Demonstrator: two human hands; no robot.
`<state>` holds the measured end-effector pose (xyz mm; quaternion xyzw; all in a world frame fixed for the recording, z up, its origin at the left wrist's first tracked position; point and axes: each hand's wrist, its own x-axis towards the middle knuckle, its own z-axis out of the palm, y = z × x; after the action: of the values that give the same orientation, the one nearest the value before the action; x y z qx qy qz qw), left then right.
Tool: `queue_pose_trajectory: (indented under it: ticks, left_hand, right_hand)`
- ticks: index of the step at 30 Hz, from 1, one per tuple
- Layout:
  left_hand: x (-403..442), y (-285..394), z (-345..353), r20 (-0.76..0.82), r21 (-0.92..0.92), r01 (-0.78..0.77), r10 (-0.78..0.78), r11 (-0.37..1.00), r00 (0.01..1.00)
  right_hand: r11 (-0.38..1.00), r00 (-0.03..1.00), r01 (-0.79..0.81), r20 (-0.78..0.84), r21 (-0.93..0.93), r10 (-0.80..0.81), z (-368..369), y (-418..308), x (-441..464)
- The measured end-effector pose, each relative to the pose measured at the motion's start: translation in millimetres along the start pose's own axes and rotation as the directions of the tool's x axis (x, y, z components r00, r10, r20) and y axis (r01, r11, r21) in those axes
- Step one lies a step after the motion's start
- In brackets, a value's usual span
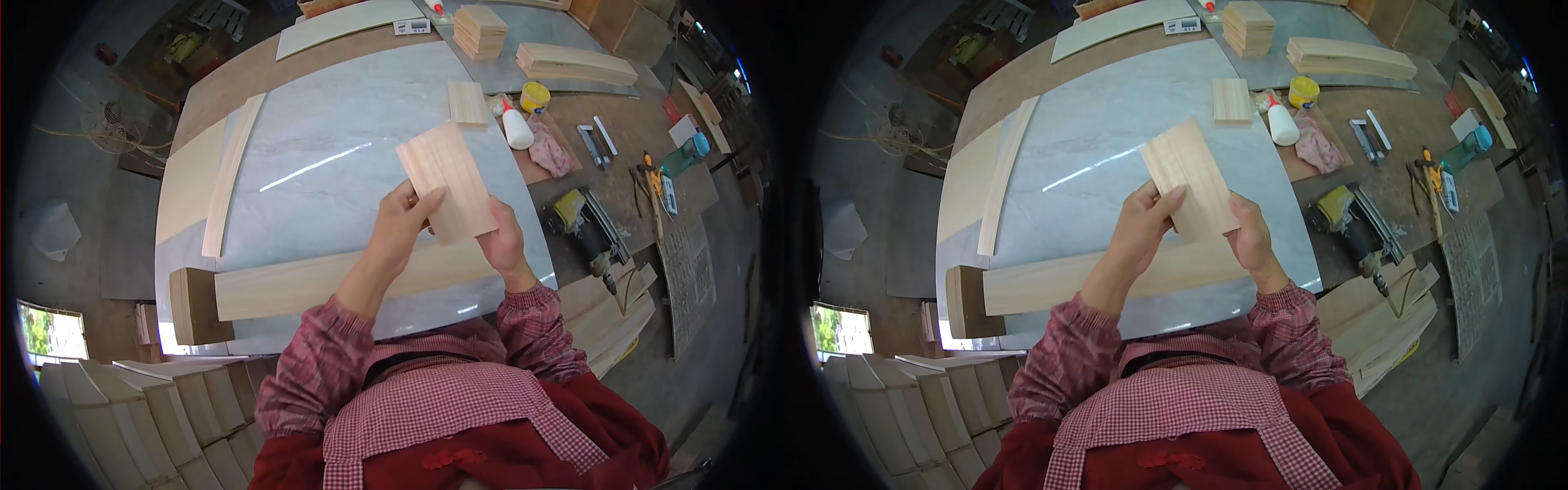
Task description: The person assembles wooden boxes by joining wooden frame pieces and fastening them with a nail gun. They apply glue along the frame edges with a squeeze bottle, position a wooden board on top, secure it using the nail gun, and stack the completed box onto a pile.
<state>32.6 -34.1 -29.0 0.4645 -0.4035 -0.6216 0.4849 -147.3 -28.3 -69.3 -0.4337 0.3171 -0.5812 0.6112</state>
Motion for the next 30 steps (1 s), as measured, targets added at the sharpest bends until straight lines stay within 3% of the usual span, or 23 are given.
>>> queue_pose_trajectory:
  ticks: [3, 10, 15, 16, 17, 19, 21, 22, 27, 30]
  left_hand:
    - [9, -15, 14, 0.035, -0.151, 0.036, -0.031, 0.988, 0.999]
    - [0, -38, 22, 0.048, -0.196, 0.151, -0.145, 0.969, 0.988]
    - [-1, -46, 17, 0.396, 0.164, 0.169, -0.222, 0.972, 0.891]
    - [1, -57, 29, 0.392, 0.168, 0.173, -0.226, 0.971, 0.892]
    - [3, -68, 39, 0.418, 0.293, -0.03, -0.1, 0.955, 0.903]
    - [7, -88, 56, 0.501, 0.499, -0.416, 0.139, 0.76, 0.854]
    - [14, -101, 50, 0.58, 0.659, -0.658, 0.311, 0.364, 0.753]
    - [4, -104, 44, 0.523, 0.712, -0.611, 0.32, 0.346, 0.79]
    - [3, -117, 64, 0.495, 0.869, -0.492, 0.053, -0.052, 0.867]
    - [-1, -108, 53, 0.519, 0.855, -0.515, 0.053, -0.064, 0.853]
  right_hand:
    - [0.872, 0.982, -0.031, -0.177, -0.488, -0.064, -14, 3, -21]
    - [0.818, 0.963, 0.066, -0.179, -0.571, -0.202, -24, -6, -42]
    - [0.87, 0.996, -0.089, -0.046, -0.485, 0.076, -37, -22, -54]
    - [0.872, 0.996, -0.091, -0.046, -0.48, 0.079, -51, -19, -71]
    - [0.847, 0.992, -0.045, -0.126, -0.53, -0.027, -63, -16, -87]
    - [0.774, 0.939, 0.039, -0.242, -0.632, -0.244, -87, -9, -114]
    - [0.7, 0.858, 0.126, -0.277, -0.703, -0.433, -103, 9, -120]
    - [0.726, 0.887, 0.154, -0.231, -0.67, -0.401, -108, 18, -128]
    - [0.508, 0.819, -0.133, -0.383, -0.851, -0.427, -145, 47, -150]
    - [0.507, 0.845, -0.094, -0.338, -0.857, -0.415, -135, 47, -137]
